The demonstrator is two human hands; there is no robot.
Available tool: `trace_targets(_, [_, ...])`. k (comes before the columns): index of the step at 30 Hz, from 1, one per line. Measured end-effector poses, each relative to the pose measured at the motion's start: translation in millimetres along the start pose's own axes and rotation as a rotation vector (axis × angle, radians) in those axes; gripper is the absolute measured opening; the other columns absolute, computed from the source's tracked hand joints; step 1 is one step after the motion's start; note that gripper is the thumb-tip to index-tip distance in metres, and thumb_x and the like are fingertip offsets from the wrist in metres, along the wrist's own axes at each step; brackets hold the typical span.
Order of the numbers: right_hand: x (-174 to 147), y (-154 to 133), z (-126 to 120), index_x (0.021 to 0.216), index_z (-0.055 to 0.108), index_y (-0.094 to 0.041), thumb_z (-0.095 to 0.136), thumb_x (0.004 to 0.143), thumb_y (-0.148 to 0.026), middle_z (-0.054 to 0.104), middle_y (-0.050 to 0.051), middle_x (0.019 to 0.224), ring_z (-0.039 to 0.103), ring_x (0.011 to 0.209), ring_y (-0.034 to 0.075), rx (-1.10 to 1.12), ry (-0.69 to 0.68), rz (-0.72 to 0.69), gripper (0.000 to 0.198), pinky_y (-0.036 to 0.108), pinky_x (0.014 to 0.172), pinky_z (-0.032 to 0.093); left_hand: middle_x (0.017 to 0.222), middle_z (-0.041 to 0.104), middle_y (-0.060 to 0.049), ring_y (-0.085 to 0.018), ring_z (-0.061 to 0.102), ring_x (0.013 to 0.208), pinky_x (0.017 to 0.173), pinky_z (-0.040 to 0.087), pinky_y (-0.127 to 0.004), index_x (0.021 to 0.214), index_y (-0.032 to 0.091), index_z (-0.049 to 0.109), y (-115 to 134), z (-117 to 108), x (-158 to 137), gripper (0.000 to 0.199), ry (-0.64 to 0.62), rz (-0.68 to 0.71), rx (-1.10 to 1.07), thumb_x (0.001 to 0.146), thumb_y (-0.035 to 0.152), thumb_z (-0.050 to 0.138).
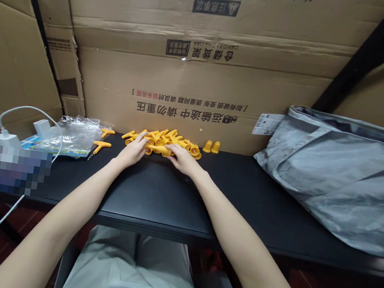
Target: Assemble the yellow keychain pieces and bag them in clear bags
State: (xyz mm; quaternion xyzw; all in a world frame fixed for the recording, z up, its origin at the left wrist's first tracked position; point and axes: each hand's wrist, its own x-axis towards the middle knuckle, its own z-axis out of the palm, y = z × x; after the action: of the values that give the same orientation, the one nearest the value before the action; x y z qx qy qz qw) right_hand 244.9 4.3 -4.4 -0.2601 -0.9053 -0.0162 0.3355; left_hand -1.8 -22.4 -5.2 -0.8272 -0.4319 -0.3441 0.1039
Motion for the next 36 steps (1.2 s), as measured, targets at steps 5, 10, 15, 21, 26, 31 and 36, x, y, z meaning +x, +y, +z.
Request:
trace_targets(5, [-1.9,-2.5,0.1,0.123,0.057,-0.016,0.055,0.086,-0.016,0.062,0.016,0.118,0.059,0.112,0.027,0.051,-0.009,0.029,0.037,0.047,0.096,0.047,0.147,0.038,-0.017,-0.024,0.057,0.119,0.096,0.049,-0.040,0.114,0.018,0.052,0.5,-1.6,-1.2,0.030,0.023,-0.109,0.040,0.084,0.019,0.052])
trace_targets(10, [-0.5,-3.5,1.1,0.122,0.059,-0.018,0.060,0.084,-0.020,0.063,0.014,0.119,0.061,0.109,0.025,0.187,-0.025,0.135,0.037,0.046,0.096,0.047,0.123,0.062,-0.011,-0.022,0.061,0.111,0.093,0.050,-0.034,0.112,0.019,0.057,-2.7,-4.8,-0.3,0.029,-0.013,-0.146,0.099,0.083,0.022,0.056])
trace_targets(15, [2.5,-5.8,-0.1,0.123,0.052,-0.016,0.060,0.086,-0.029,0.069,0.011,0.103,0.068,0.090,0.021,0.546,-0.061,0.354,0.040,0.041,0.087,0.052,0.113,0.069,-0.007,-0.020,0.066,0.100,0.084,0.052,-0.028,0.116,0.021,0.058,-3.4,-7.9,-1.3,0.032,-0.020,-0.200,0.159,0.085,0.028,0.056])
trace_targets(21, [7.9,-17.7,-9.5,0.108,0.050,-0.017,0.046,0.095,-0.042,0.071,0.003,0.072,0.066,0.054,0.014,0.856,-0.083,0.586,0.028,0.029,0.061,0.053,0.104,0.071,-0.007,-0.020,0.068,0.092,0.077,0.051,-0.027,0.115,0.021,0.059,3.5,-10.8,-1.6,0.031,-0.054,-0.193,0.150,0.086,0.031,0.055])
trace_targets(26, [11.7,-26.7,-6.7,0.098,0.047,-0.019,0.034,0.098,-0.049,0.065,-0.001,0.055,0.056,0.035,0.012,0.935,-0.048,0.729,0.033,0.023,0.039,0.042,0.097,0.072,-0.005,-0.020,0.068,0.088,0.072,0.050,-0.026,0.110,0.022,0.060,6.2,-10.9,-0.6,0.028,-0.060,-0.196,0.154,0.084,0.031,0.057])
trace_targets(31, [8.6,-25.8,-12.3,0.098,0.045,-0.020,0.042,0.094,-0.053,0.069,0.002,0.063,0.060,0.042,0.012,1.039,-0.154,0.737,0.033,0.023,0.042,0.045,0.094,0.072,-0.005,-0.020,0.068,0.085,0.070,0.049,-0.027,0.109,0.022,0.059,5.9,-11.2,-0.5,0.027,-0.110,-0.234,0.151,0.084,0.032,0.057])
trace_targets(36, [6.5,-27.1,-17.2,0.092,0.045,-0.019,0.063,0.087,-0.039,0.071,0.003,0.069,0.060,0.045,0.010,1.040,-0.161,0.678,0.027,0.022,0.047,0.050,0.093,0.072,-0.005,-0.019,0.068,0.084,0.071,0.049,-0.026,0.109,0.022,0.059,5.5,-11.9,-1.2,0.026,-0.101,-0.232,0.123,0.085,0.032,0.056])
